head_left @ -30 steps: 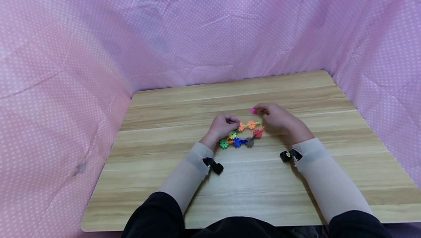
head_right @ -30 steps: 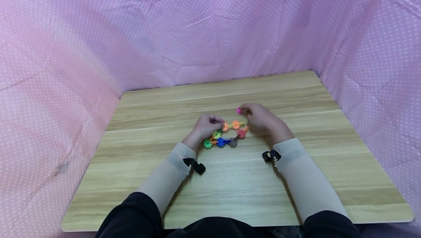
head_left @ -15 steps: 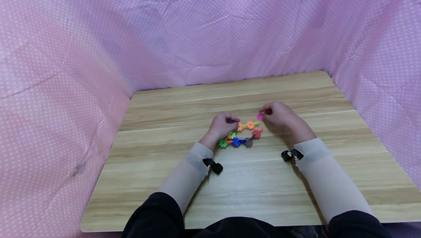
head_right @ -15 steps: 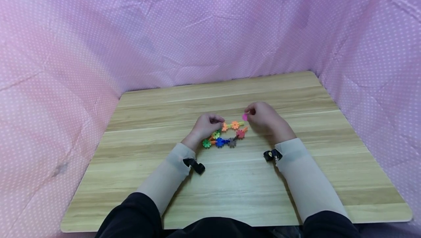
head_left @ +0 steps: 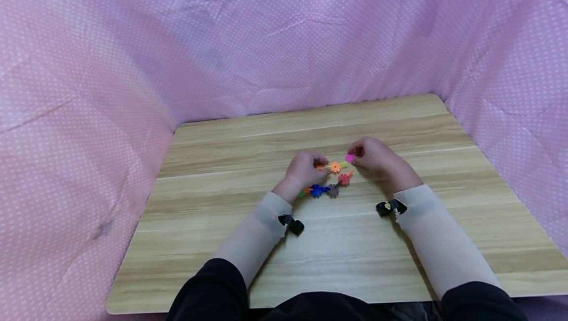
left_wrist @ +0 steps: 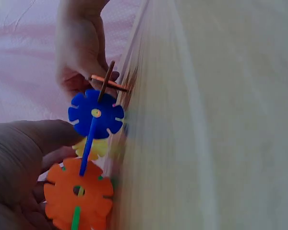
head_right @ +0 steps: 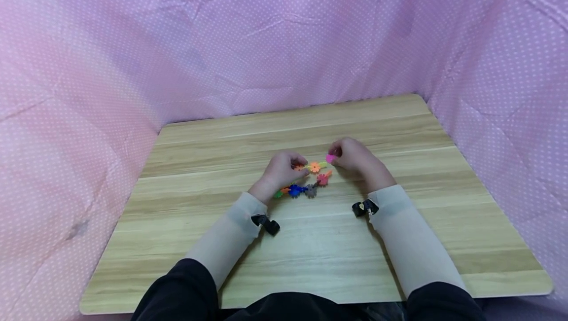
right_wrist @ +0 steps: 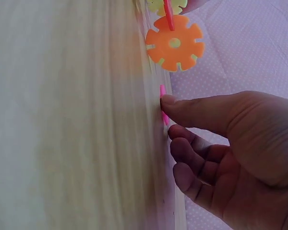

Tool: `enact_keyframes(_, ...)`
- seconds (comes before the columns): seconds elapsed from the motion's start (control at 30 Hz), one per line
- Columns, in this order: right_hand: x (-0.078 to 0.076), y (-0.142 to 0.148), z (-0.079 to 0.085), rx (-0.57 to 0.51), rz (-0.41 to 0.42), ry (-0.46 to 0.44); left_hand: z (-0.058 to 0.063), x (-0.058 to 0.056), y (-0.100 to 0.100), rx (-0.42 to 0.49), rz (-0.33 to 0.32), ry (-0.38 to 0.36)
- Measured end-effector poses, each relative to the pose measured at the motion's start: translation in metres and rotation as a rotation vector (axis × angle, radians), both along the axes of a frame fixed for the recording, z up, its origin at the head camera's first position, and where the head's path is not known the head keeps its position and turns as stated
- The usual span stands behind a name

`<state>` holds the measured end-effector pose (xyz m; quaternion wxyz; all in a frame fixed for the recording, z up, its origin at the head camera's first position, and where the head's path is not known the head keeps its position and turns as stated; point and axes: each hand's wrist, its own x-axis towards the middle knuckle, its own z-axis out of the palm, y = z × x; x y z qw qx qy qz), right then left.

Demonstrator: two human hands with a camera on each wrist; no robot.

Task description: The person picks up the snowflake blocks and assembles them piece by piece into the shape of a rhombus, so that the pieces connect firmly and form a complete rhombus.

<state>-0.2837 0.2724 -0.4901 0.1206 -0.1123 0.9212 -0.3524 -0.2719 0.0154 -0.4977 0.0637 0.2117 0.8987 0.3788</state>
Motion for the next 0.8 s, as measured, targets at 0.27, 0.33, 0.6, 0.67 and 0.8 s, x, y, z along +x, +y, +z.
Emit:
enact_keyframes(0.27, 0.002, 0.001, 0.000, -0.014, -0.013, -0.087, -0.002, 0.000, 0.002, -0.070, 0.007, 0.059)
enact_keyframes(0.33, 0.003, 0.001, 0.000, -0.036, -0.020, -0.100, -0.004, -0.001, 0.001, -0.040, 0.016, 0.043)
enact_keyframes(0.6, -0.002, 0.007, -0.003, -0.195, -0.044, -0.127, -0.007, -0.004, -0.003, 0.034, 0.028, -0.015)
enact_keyframes(0.67, -0.004, 0.009, -0.004, -0.261, -0.066, -0.175, -0.007, -0.004, -0.004, 0.026, 0.027, -0.020)
enact_keyframes(0.8, -0.008, 0.010, -0.005, -0.371, -0.094, -0.266, -0.007, -0.005, -0.004, 0.008, 0.030, -0.031)
